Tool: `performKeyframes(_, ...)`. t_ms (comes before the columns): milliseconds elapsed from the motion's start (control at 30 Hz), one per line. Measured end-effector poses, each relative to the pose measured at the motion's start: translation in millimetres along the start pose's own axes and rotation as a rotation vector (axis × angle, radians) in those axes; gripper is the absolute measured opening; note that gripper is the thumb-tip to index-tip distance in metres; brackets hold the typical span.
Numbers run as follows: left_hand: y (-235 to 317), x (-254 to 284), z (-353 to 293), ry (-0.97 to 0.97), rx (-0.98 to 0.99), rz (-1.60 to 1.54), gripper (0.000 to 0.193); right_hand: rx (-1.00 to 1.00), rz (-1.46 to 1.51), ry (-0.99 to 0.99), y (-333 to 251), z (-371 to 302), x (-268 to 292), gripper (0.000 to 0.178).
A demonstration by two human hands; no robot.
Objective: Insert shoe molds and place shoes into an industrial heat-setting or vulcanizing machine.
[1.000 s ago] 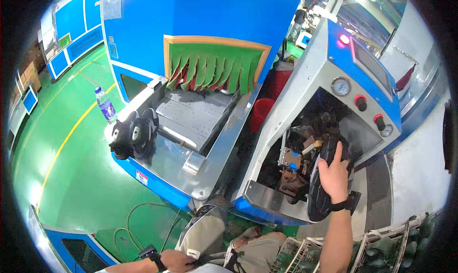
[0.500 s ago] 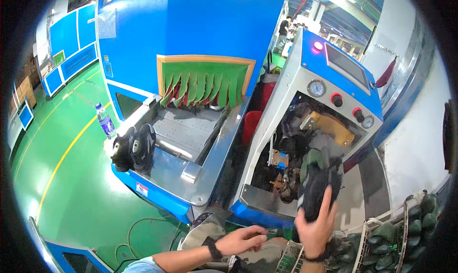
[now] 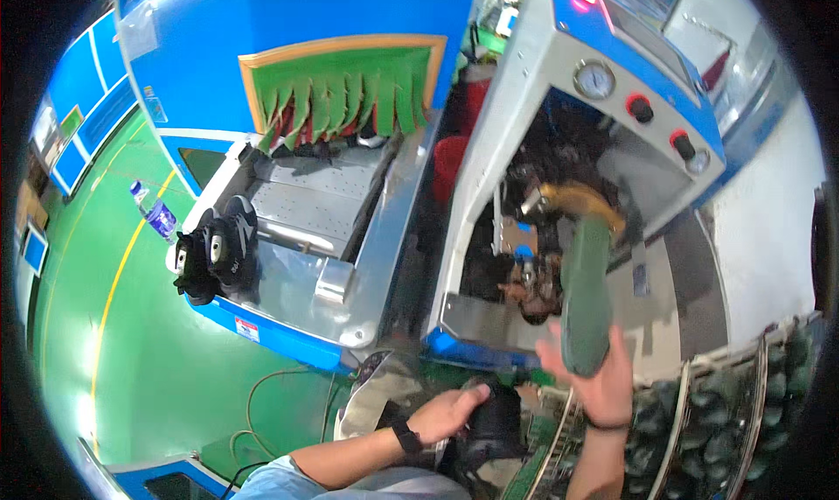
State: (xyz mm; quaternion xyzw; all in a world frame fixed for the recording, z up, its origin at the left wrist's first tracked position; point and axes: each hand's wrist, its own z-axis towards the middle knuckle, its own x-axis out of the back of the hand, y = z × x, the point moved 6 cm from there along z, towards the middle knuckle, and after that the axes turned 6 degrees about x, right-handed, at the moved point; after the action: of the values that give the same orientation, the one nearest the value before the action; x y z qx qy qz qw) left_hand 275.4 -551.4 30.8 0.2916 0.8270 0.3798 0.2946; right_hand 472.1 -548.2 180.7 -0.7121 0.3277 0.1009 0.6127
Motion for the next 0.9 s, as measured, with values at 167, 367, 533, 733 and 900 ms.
performKeyframes(167, 16, 29, -38, 0.264, -0.303, 0.207, 0.053, 0.185, 0.146, 0.043, -7, 55, -37, 0.033)
performKeyframes(367, -4, 34, -45, 0.329, -0.287, 0.228, 0.058, 0.512, -0.573, 0.128, 21, -45, 57, 0.092)
performKeyframes(533, -18, 15, -30, 0.178, -0.318, 0.235, 0.058, 0.191, -0.890, 0.406, 103, -198, 181, 0.081)
performKeyframes(733, -52, -36, -17, -0.330, -0.435, 0.551, 0.077, -0.072, -0.929, 1.211, 191, -375, 220, 0.079)
performKeyframes(900, -31, -58, -37, -0.414, -0.328, 0.745, 0.069, -0.309, -0.990, 1.753, 250, -460, 264, 0.075)
